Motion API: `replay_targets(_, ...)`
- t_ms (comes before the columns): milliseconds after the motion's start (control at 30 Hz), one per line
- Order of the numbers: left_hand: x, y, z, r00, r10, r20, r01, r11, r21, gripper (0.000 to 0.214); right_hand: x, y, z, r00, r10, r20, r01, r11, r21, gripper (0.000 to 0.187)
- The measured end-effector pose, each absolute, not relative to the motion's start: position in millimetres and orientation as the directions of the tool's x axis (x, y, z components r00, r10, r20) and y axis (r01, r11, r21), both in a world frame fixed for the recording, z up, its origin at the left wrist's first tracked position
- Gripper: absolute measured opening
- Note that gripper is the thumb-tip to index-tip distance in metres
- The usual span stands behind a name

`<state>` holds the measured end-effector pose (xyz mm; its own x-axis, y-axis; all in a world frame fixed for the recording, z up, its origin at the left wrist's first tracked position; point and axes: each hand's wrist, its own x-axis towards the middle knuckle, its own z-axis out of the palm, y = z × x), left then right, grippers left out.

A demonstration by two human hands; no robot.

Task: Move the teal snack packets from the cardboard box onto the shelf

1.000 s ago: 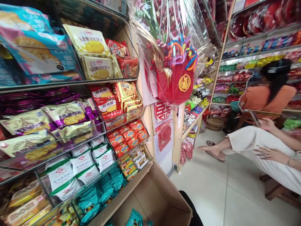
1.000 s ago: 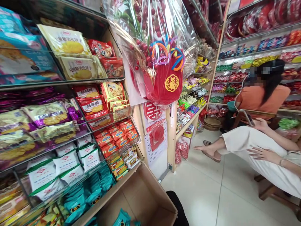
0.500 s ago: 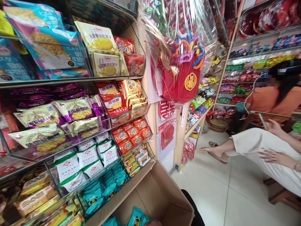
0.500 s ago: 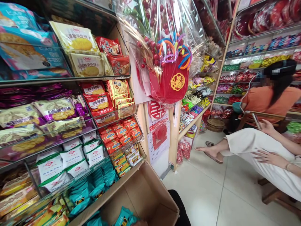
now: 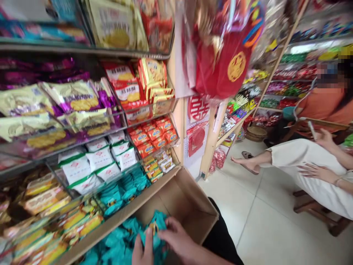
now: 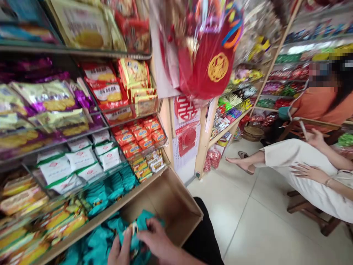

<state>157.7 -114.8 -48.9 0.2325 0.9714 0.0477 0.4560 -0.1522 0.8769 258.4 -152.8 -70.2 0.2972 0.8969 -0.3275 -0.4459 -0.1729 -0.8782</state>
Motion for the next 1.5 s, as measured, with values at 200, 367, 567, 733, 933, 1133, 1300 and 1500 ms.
replay_targets(200,176.1,-118.0,-36.4,0.262,0.957,-0.128,0.208,0.073,0.975,0.035,278.1,-141.5,-45.6,0.514,0.851,-0.106,-0.160,-0.026,-0.987,0.039)
replay_targets(367,178.3,-115.7,-32.6,0.110,0.989,-0.099,0.178,0.078,0.981,0.036,274.2,-139.4,-48.9,0.614,0.789,0.033,0.121,-0.052,-0.991,0.038)
replay_targets(567,174.8,-116.5,-43.3,0.017,0.999,-0.031,0.161,0.027,0.987,0.035,268.5,-143.4,-57.4,0.676,0.737,0.016,0.160,-0.125,-0.979,0.039)
replay_targets(733,172.8,-115.2,-44.1,0.036,0.997,-0.061,0.142,0.056,0.988,0.036,273.0,-143.3,-54.7,0.634,0.771,0.057,0.233,-0.120,-0.965,0.042)
replay_targets(933,172.7,-102.4,-33.8,0.032,0.995,-0.096,0.096,0.093,0.991,0.037,280.0,-138.6,-36.3,0.600,0.800,0.013,0.163,-0.106,-0.981,0.044)
replay_targets(1133,177.2,-106.9,-30.3,-0.007,0.976,-0.219,-0.006,0.219,0.976,0.039,275.6,-138.8,-37.9,0.561,0.821,-0.108,-0.039,-0.104,-0.994,0.043)
replay_targets(1300,171.0,-115.4,-41.1,-0.044,0.959,-0.281,0.015,0.281,0.959,0.042,275.1,-140.3,-46.0,0.542,0.841,-0.008,0.147,-0.105,-0.984,0.045)
replay_targets(1500,137.9,-112.8,-49.6,0.318,0.947,-0.040,0.315,-0.065,0.947,0.038,284.8,-150.6,-29.0,0.191,0.975,0.116,0.559,-0.011,-0.829,0.048)
